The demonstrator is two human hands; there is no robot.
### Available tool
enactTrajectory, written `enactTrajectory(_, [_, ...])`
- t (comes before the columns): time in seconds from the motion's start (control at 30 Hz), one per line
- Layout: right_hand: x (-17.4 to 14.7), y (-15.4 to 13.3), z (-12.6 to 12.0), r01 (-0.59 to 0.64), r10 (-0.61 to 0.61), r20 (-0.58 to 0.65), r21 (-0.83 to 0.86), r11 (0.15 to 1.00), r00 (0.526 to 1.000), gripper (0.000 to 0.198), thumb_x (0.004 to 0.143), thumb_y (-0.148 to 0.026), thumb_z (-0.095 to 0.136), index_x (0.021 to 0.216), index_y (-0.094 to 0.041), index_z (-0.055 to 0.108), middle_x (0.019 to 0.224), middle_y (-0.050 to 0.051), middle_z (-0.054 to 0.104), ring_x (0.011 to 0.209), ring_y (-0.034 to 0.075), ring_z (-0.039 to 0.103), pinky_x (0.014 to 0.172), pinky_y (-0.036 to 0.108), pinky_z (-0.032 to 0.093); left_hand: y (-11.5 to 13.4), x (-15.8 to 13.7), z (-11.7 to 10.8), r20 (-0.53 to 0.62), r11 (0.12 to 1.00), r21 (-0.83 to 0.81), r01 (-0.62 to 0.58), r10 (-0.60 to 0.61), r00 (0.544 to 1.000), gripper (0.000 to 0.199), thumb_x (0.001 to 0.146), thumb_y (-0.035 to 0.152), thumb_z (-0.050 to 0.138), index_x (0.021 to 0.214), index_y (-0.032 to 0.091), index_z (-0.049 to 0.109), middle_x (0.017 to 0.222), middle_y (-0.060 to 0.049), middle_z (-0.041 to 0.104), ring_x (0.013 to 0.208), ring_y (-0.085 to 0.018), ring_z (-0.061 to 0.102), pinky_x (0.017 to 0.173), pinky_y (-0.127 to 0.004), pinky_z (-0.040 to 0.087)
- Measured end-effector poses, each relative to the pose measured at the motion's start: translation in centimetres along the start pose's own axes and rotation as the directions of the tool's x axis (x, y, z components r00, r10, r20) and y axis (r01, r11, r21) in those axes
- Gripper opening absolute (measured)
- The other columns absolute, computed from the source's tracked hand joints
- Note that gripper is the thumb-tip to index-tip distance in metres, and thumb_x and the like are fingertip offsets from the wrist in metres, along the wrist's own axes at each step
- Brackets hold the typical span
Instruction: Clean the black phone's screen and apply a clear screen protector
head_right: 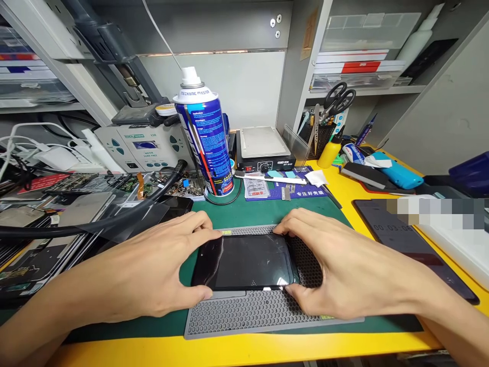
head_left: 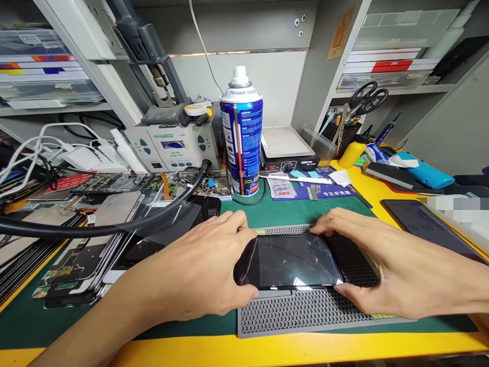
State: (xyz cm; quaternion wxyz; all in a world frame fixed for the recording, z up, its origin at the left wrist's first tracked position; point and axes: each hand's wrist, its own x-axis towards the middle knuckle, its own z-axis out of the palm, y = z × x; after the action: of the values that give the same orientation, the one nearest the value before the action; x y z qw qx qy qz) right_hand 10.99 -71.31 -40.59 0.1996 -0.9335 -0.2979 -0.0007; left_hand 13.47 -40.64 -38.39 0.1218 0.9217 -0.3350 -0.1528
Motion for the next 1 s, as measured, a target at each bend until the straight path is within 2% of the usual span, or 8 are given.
enactTrajectory(0.1, [0.01, 0.14, 0.0, 0.001, 0.002, 0.083, -0.041, 0.999, 0.997, 0.063, 0.069, -0.031, 0.077, 0.128, -0.027, 0.052, 0.123, 0.006, 0.063, 0.105, 0.027, 0.065, 0.087, 0.037, 0.058, -0.03, -0.06, 0.09, -0.008, 1.0, -0.004, -0.001, 0.001, 1.0, 0.031, 0.08, 0.046, 0.07, 0.107, 0.031, 0.065, 0.104, 0.0, 0.056, 0.098, -0.023, 0.056, 0.081, -0.034, 0.043])
enactTrajectory(0.63, [-0.25, 0.22, -0.04, -0.026, 0.032, 0.107, -0.064, 0.998, 0.994, 0.062, 0.073, -0.036, 0.075, 0.128, -0.03, 0.047, 0.123, 0.005, 0.061, 0.105, 0.027, 0.064, 0.085, 0.037, 0.058, 0.13, 0.02, 0.07, -0.03, 0.999, -0.03, 0.012, -0.013, 0.999, 0.022, 0.079, 0.043, 0.071, 0.088, 0.027, 0.058, 0.098, 0.002, 0.054, 0.093, -0.021, 0.055, 0.077, -0.033, 0.041])
enactTrajectory(0.8, [-0.34, 0.27, -0.05, -0.018, 0.024, 0.097, -0.068, 0.998, 0.995, 0.064, 0.073, -0.036, 0.075, 0.13, -0.031, 0.046, 0.126, 0.005, 0.06, 0.107, 0.027, 0.063, 0.088, 0.038, 0.058, 0.11, 0.08, -0.09, -0.017, 1.0, -0.02, 0.012, -0.012, 1.0, 0.023, 0.08, 0.044, 0.07, 0.089, 0.027, 0.058, 0.098, 0.002, 0.054, 0.094, -0.021, 0.055, 0.076, -0.033, 0.041])
enactTrajectory(1.0, [-0.08, -0.12, -0.34, -0.023, 0.029, 0.108, -0.048, 0.999, 0.994, 0.058, 0.072, -0.033, 0.074, 0.126, -0.027, 0.051, 0.118, 0.006, 0.064, 0.1, 0.026, 0.066, 0.081, 0.034, 0.059, -0.13, -0.06, -0.14, 0.007, 1.0, -0.012, 0.02, -0.02, 1.0, 0.028, 0.08, 0.048, 0.072, 0.095, 0.028, 0.059, 0.104, 0.001, 0.055, 0.099, -0.022, 0.055, 0.079, -0.033, 0.042])
